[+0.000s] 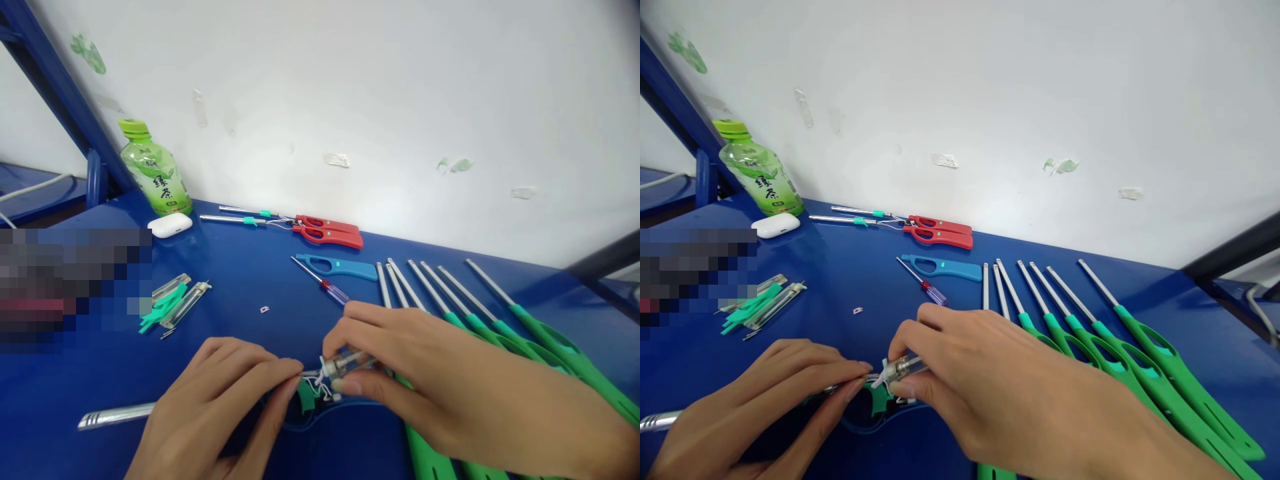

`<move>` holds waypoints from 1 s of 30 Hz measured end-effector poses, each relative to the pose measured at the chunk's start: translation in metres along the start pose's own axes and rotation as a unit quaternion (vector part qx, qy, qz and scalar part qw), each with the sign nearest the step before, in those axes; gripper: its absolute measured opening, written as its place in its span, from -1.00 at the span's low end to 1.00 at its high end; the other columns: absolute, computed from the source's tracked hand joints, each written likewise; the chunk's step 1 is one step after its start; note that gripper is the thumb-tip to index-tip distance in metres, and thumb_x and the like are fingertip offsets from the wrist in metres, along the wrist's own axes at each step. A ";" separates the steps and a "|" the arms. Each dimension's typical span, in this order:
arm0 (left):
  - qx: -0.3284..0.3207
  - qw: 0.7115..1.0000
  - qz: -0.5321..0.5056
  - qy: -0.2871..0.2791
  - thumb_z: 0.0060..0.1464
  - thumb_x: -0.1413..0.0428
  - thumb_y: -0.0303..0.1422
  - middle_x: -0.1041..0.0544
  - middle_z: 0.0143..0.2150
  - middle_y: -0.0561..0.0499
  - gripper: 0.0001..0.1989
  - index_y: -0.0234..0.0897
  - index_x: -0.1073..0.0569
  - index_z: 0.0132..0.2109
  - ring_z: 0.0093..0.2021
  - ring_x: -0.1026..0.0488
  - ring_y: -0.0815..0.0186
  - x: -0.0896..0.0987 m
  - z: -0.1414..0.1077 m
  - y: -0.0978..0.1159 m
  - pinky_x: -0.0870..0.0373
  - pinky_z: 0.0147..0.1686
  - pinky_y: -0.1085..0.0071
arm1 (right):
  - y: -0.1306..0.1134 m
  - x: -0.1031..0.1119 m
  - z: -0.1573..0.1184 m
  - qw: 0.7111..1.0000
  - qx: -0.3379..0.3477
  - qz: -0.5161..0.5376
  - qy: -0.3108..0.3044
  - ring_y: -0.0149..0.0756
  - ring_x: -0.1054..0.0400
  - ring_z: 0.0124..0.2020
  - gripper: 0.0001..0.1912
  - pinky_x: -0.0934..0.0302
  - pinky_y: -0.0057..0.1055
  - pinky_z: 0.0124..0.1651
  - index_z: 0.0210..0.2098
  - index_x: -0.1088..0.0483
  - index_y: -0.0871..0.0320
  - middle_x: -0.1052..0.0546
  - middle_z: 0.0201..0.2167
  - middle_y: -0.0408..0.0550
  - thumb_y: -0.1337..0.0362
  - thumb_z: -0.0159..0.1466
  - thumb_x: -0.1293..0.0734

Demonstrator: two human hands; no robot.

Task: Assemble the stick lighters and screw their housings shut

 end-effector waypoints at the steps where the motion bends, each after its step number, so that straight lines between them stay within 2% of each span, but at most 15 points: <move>1: 0.000 1.000 0.000 0.002 0.52 -0.19 -0.48 -0.71 -0.10 0.18 -0.83 -0.11 -0.58 0.11 -0.21 -0.66 0.46 0.000 0.000 0.000 -0.56 -0.04 0.45 | 0.000 0.000 0.000 1.000 0.001 0.001 -0.002 -0.20 -0.56 -0.02 -0.89 -0.34 -0.17 0.00 0.11 -0.48 -0.09 -0.63 0.06 -0.23 0.20 0.73 -0.29; 7: -0.004 1.000 -0.002 0.006 0.55 -0.18 -0.48 -0.70 -0.10 0.17 -0.85 -0.14 -0.59 0.10 -0.18 -0.65 0.49 0.002 -0.003 0.001 -0.55 0.00 0.49 | 0.000 0.000 0.001 1.000 0.006 0.021 -0.011 -0.21 -0.56 0.01 -0.85 -0.31 -0.17 0.01 0.11 -0.48 -0.07 -0.63 0.08 -0.23 0.14 0.75 -0.26; 10: -0.003 1.000 -0.005 0.015 0.53 -0.18 -0.48 -0.71 -0.13 0.17 -0.84 -0.12 -0.59 0.08 -0.23 -0.66 0.47 0.004 -0.001 0.001 -0.57 -0.05 0.48 | 0.000 0.000 0.002 1.000 0.011 0.022 -0.004 -0.23 -0.56 0.00 -0.85 -0.30 -0.19 0.00 0.09 -0.48 -0.07 -0.63 0.06 -0.24 0.15 0.75 -0.26; 14: 0.021 0.999 0.015 0.023 0.51 -0.24 -0.28 -0.74 -0.23 0.10 -0.90 -0.06 -0.68 0.03 -0.27 -0.70 0.28 0.001 0.001 0.001 -0.68 -0.12 0.33 | 0.002 -0.001 0.001 1.000 0.005 0.027 -0.005 -0.23 -0.55 -0.03 -0.88 -0.29 -0.20 -0.03 0.09 -0.47 -0.09 -0.62 0.02 -0.25 0.14 0.74 -0.28; 16: 0.031 0.999 0.027 0.024 0.48 -0.27 -0.15 -0.74 -0.27 0.06 -0.84 -0.05 -0.72 0.00 -0.24 -0.72 0.21 -0.002 0.000 0.002 -0.72 -0.11 0.27 | 0.003 -0.001 0.001 1.000 0.004 0.027 -0.005 -0.23 -0.54 -0.03 -0.88 -0.29 -0.19 -0.02 0.10 -0.46 -0.10 -0.62 0.03 -0.26 0.13 0.74 -0.28; 20: 0.028 0.999 0.040 0.023 0.46 -0.28 -0.07 -0.74 -0.28 0.04 -0.78 -0.05 -0.73 -0.03 -0.22 -0.73 0.18 -0.006 -0.002 0.005 -0.74 -0.10 0.25 | 0.005 -0.002 0.001 1.000 0.000 0.022 0.001 -0.24 -0.55 -0.01 -0.90 -0.29 -0.19 0.00 0.11 -0.47 -0.11 -0.63 0.05 -0.27 0.15 0.73 -0.29; 24: 0.026 0.999 0.042 0.022 0.45 -0.30 -0.13 -0.74 -0.27 0.05 -0.83 -0.06 -0.72 -0.02 -0.24 -0.73 0.19 -0.003 -0.001 0.005 -0.73 -0.13 0.26 | 0.004 -0.002 0.002 0.999 0.003 0.033 0.009 -0.27 -0.58 0.04 -0.95 -0.29 -0.21 0.04 0.09 -0.47 -0.12 -0.64 0.05 -0.32 0.17 0.71 -0.34; 27: 0.022 0.999 0.017 0.023 0.47 -0.26 -0.33 -0.74 -0.23 0.10 -0.91 -0.08 -0.68 0.02 -0.27 -0.70 0.29 0.001 0.002 0.005 -0.68 -0.16 0.35 | 0.002 -0.002 0.002 0.999 0.008 0.038 0.007 -0.29 -0.58 0.04 -0.96 -0.29 -0.23 0.05 0.10 -0.47 -0.13 -0.64 0.03 -0.34 0.16 0.70 -0.36; 30: 0.005 1.000 -0.024 0.016 0.49 -0.18 -0.51 -0.71 -0.18 0.17 -0.81 -0.11 -0.61 0.05 -0.26 -0.66 0.46 0.002 0.002 0.005 -0.60 -0.12 0.50 | 0.002 -0.002 0.003 0.999 0.008 0.043 0.009 -0.29 -0.59 0.03 -0.96 -0.29 -0.23 0.03 0.08 -0.47 -0.13 -0.65 0.03 -0.34 0.15 0.70 -0.36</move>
Point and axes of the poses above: each hand's wrist, its own z-axis towards the middle knuckle, its own x-axis out of the back of the hand, y = z × x, the point moved 6 cm from there along z, towards the middle knuckle
